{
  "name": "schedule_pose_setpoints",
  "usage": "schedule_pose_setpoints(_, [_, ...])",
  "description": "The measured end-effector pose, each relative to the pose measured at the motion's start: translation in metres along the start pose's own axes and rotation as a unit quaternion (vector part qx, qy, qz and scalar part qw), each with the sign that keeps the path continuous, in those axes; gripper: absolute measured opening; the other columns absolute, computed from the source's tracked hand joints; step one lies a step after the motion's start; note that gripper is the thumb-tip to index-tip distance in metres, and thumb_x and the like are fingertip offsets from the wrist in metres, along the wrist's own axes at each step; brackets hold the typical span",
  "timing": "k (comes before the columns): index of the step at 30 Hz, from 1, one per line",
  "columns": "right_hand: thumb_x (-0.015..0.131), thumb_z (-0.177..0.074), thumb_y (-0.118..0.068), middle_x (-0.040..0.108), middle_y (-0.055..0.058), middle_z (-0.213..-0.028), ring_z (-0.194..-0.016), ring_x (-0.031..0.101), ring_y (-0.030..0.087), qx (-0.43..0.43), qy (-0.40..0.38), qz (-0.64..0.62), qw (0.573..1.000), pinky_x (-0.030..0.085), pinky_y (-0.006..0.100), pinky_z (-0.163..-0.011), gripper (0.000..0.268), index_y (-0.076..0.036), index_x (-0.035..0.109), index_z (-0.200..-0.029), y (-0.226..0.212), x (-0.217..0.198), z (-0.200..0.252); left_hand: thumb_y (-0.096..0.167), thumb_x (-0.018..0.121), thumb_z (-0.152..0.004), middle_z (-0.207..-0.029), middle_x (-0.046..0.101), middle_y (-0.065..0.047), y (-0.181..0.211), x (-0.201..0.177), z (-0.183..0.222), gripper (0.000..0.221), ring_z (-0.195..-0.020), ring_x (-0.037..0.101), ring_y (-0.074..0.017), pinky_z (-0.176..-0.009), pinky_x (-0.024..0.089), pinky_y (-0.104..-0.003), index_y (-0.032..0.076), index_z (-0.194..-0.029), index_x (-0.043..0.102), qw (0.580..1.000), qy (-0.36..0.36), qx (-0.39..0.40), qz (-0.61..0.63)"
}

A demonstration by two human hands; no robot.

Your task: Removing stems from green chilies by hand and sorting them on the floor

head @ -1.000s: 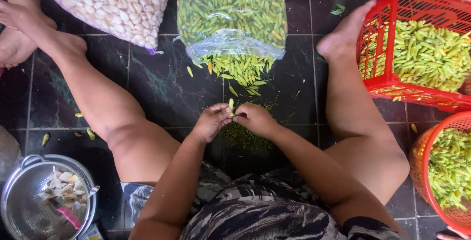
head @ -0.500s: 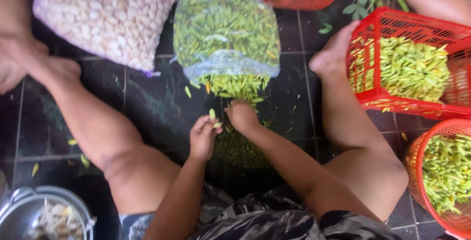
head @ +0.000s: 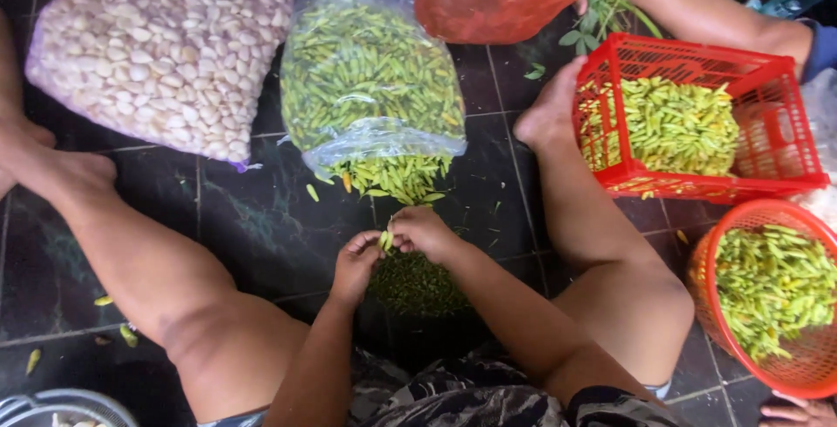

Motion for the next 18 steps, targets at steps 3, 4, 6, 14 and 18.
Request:
schedule_pose_setpoints(3, [0.072,-0.093,-0.012,0.069,0.028,-0.100,-0.090,0.073,0.026,-0.014,-0.048,0.026,0.998,0.061,0.041,-0.073,0.056,0.019,0.054,-0.137,0.012,-0.009,0.011,0.000,0.065,-0.082,-0.070,0.065,-0.011,-0.001,0.007,0.007,0.027,-0.053,0.050,-0.0129,-0.048,0.042,-0.029,0.002,-0.106,0.078,1.000,-0.026,0.002,-0.017])
schedule_pose_setpoints(4, [0.074,-0.095,-0.011,0.068,0.031,-0.106,-0.095,0.074,0.030,-0.013,-0.060,0.031,0.998,0.063,0.044,-0.079,0.053,0.019,0.056,-0.135,0.011,-0.009,0.018,0.002,0.065,-0.086,-0.072,0.065,-0.012,0.002,0.010,0.010,0.022,-0.060,0.053,-0.0149,-0.055,0.044,-0.029,0.001,-0.104,0.078,0.999,-0.040,0.011,-0.019])
schedule_pose_setpoints(6, [0.075,-0.096,-0.011,0.067,0.033,-0.112,-0.101,0.075,0.035,-0.011,-0.072,0.033,0.997,0.065,0.047,-0.084,0.051,0.019,0.057,-0.133,0.012,-0.010,0.029,0.005,0.065,-0.089,-0.075,0.065,-0.013,-0.005,0.011,0.012,0.018,-0.067,0.057,-0.0170,-0.061,0.047,-0.029,0.000,-0.101,0.078,0.998,-0.054,0.017,-0.022])
schedule_pose_setpoints(14, [0.074,-0.096,-0.014,0.073,0.021,-0.093,-0.095,0.073,0.037,-0.135,0.017,0.240,0.961,0.058,0.050,-0.086,0.016,0.001,0.075,-0.101,0.034,-0.014,0.045,0.034,0.072,-0.100,-0.093,0.076,-0.012,-0.013,0.012,0.020,0.029,-0.088,0.072,-0.0238,-0.087,0.056,-0.043,0.010,-0.117,0.076,0.968,-0.138,0.013,-0.211])
schedule_pose_setpoints(18, [0.065,-0.100,-0.023,0.073,0.017,-0.097,-0.102,0.070,0.038,-0.182,0.054,0.439,0.878,0.055,0.050,-0.092,0.018,-0.008,0.075,-0.101,0.031,0.001,0.058,0.030,0.072,-0.094,-0.092,0.075,-0.016,-0.030,0.010,0.026,0.027,-0.088,0.071,-0.0328,-0.075,0.055,-0.046,0.005,-0.105,0.077,0.947,-0.188,-0.028,-0.258])
Point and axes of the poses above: each hand's wrist, its own z-axis away from the middle knuckle, its own x-axis out of the palm, y = z × x, the point moved 3 cm from there along -z, towards the middle knuckle
